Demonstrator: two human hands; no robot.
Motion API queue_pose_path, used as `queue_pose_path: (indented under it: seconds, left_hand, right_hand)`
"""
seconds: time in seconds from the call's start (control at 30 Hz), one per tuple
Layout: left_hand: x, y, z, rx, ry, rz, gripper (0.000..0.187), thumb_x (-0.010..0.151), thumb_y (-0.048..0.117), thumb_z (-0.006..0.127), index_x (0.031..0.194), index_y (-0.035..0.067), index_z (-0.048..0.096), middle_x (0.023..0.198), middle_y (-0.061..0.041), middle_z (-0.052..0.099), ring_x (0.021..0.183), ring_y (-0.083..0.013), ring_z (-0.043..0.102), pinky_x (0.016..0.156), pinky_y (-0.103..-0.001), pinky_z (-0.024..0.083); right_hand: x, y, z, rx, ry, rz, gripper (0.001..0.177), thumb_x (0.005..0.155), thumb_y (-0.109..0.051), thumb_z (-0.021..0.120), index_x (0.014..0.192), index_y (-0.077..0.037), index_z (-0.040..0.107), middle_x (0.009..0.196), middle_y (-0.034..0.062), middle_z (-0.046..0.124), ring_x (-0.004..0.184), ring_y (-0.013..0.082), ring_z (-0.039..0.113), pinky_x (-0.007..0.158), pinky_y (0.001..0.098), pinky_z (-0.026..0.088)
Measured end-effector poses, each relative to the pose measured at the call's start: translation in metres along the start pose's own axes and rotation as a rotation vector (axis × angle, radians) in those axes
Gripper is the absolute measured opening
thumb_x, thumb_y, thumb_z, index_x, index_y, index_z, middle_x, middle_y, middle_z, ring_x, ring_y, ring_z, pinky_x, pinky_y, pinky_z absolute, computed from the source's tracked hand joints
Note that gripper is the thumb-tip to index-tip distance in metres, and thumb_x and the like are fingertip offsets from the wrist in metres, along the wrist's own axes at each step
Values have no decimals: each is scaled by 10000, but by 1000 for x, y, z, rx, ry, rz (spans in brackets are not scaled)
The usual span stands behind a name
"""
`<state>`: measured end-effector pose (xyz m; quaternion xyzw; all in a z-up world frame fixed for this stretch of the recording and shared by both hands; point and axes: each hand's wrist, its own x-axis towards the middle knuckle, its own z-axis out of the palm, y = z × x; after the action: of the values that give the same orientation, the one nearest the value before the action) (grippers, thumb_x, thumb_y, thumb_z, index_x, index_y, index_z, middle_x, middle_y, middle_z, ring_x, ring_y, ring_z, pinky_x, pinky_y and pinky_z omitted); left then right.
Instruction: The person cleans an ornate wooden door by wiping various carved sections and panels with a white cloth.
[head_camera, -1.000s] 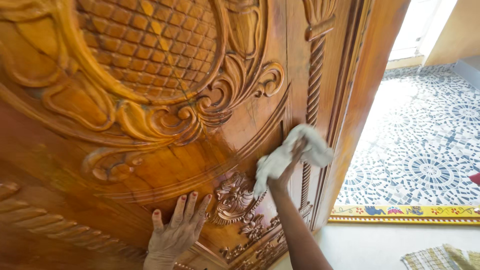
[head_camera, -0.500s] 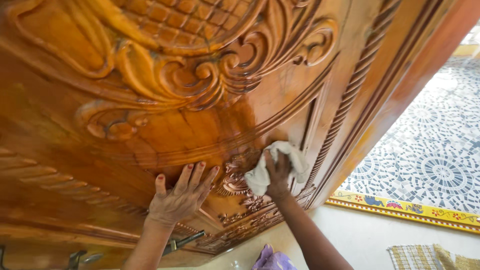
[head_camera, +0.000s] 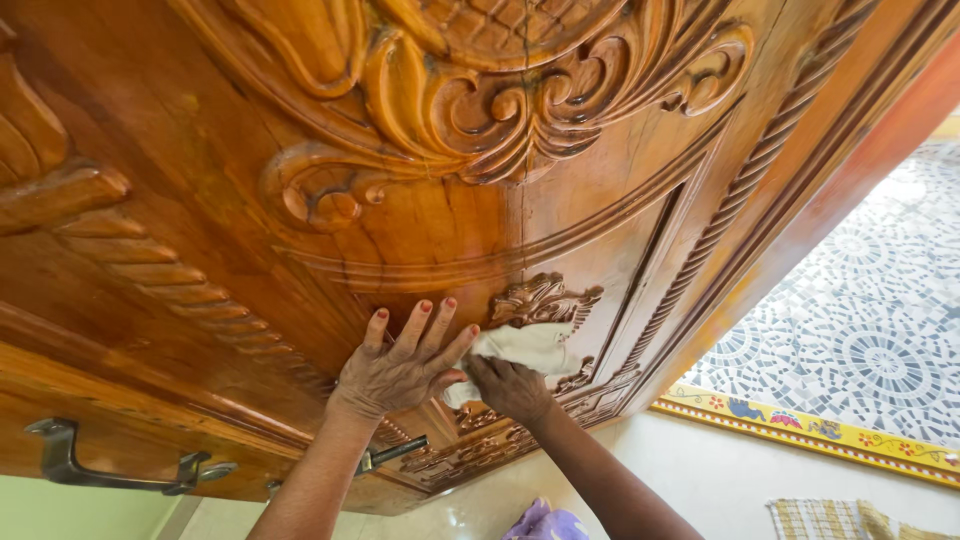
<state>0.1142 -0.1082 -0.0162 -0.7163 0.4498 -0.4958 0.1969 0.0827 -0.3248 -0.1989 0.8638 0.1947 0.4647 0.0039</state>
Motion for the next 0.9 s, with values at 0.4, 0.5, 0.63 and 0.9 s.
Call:
queue_pose_path:
  seconds: [0.4,0.5,0.63,0.9]
  left_hand:
    - [18,-8,-14,128,-5,15,660,1121,635,283,1653,253,365,1670,-32,351,1528,-236,268,1240,-600,92]
    - [18,-9,-13,134,14,13,638,1137,602,313,1669,252,359,1672,-42,354,1519,-236,288,1239,-601,113]
    - [19,-10,-12,137,20,24,626,1138,573,344,1661,231,388,1665,-46,373,1508,-232,312,1222,-610,136]
    - [17,-9,-12,156,27,46,616,1127,565,361,1642,233,429,1638,-27,426,1488,-220,347,1217,-617,148]
  right_hand:
    - [37,71,-2,-10,377,655,779,941,-260,589,1624,-214,219,1665,264,133,1577,466,145,1278,637,91]
    - [32,60,-12,144,469,983,763,949,-248,581,1624,-199,227,1667,263,137,1577,457,145,1278,622,96]
    - [28,-6,-1,253,418,1094,744,961,-234,571,1623,-179,238,1670,261,143,1577,445,146,1278,602,103]
    - [45,12,-4,216,528,1223,705,984,-204,550,1622,-140,259,1676,258,154,1577,421,146,1278,561,117]
